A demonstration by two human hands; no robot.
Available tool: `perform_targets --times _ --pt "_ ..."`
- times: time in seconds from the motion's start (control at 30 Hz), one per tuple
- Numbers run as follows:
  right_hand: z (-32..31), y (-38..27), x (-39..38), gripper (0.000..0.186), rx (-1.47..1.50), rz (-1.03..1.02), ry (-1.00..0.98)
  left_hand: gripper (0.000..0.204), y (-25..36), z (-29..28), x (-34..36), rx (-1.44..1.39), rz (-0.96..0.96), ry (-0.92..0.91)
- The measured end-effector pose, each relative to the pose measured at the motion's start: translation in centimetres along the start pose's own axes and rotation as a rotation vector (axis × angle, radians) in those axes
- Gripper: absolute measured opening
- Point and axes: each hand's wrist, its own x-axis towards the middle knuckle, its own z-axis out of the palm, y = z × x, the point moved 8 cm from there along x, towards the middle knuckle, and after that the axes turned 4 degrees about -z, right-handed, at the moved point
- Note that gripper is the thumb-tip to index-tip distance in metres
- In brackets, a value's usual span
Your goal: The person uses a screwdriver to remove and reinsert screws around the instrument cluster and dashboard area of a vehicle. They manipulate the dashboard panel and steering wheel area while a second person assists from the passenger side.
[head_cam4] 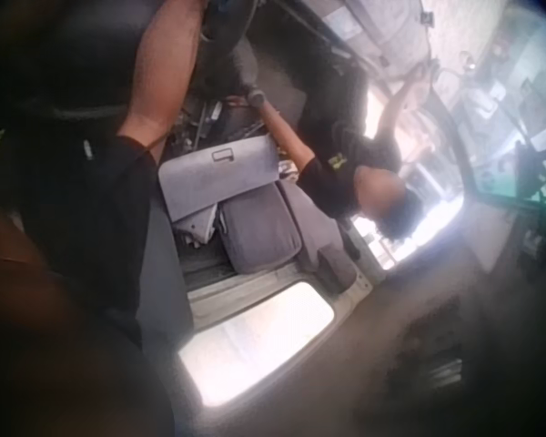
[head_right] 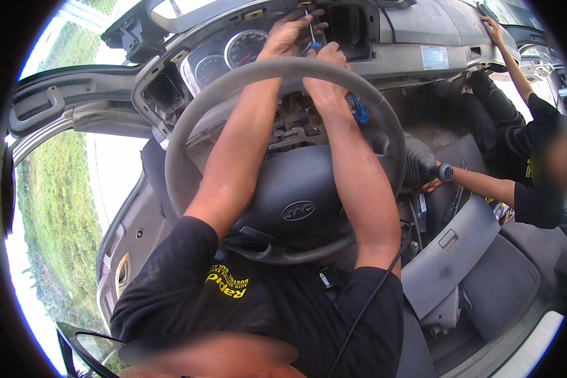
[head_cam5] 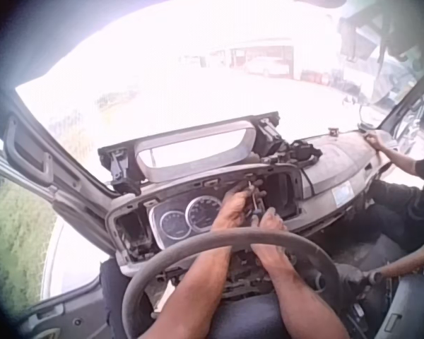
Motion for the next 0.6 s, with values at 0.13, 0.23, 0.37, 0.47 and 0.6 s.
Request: perform_targets --times 0.13,0.23,0.37,0.47,0.6 --pt "0.8 -0.1 0.1 0.039 0.061 -0.067 0.072 0.042 0.2 -0.2 0.4 -0.002 0.024 -0.012" --pt "3.5 2.4 1.1 0.038 0.352 0.098 -0.009 0.038 0.3 0.0 0.5 -0.059 -0.012 -0.035" --pt "5.9 4.0 0.2 0.043 1.169 0.506 -0.048 0.033 -0.2 0.8 -0.8 -0.047 -0.127 0.029" --pt "3.9 2.4 0.5 0.041 0.89 0.389 -0.048 0.03 0.3 0.0 -0.5 -0.006 -0.095 0.056" --pt "1.1 0.3 0.0 0.048 0.222 0.06 0.066 0.03 0.1 -0.2 0.1 -0.005 -0.031 0.071"
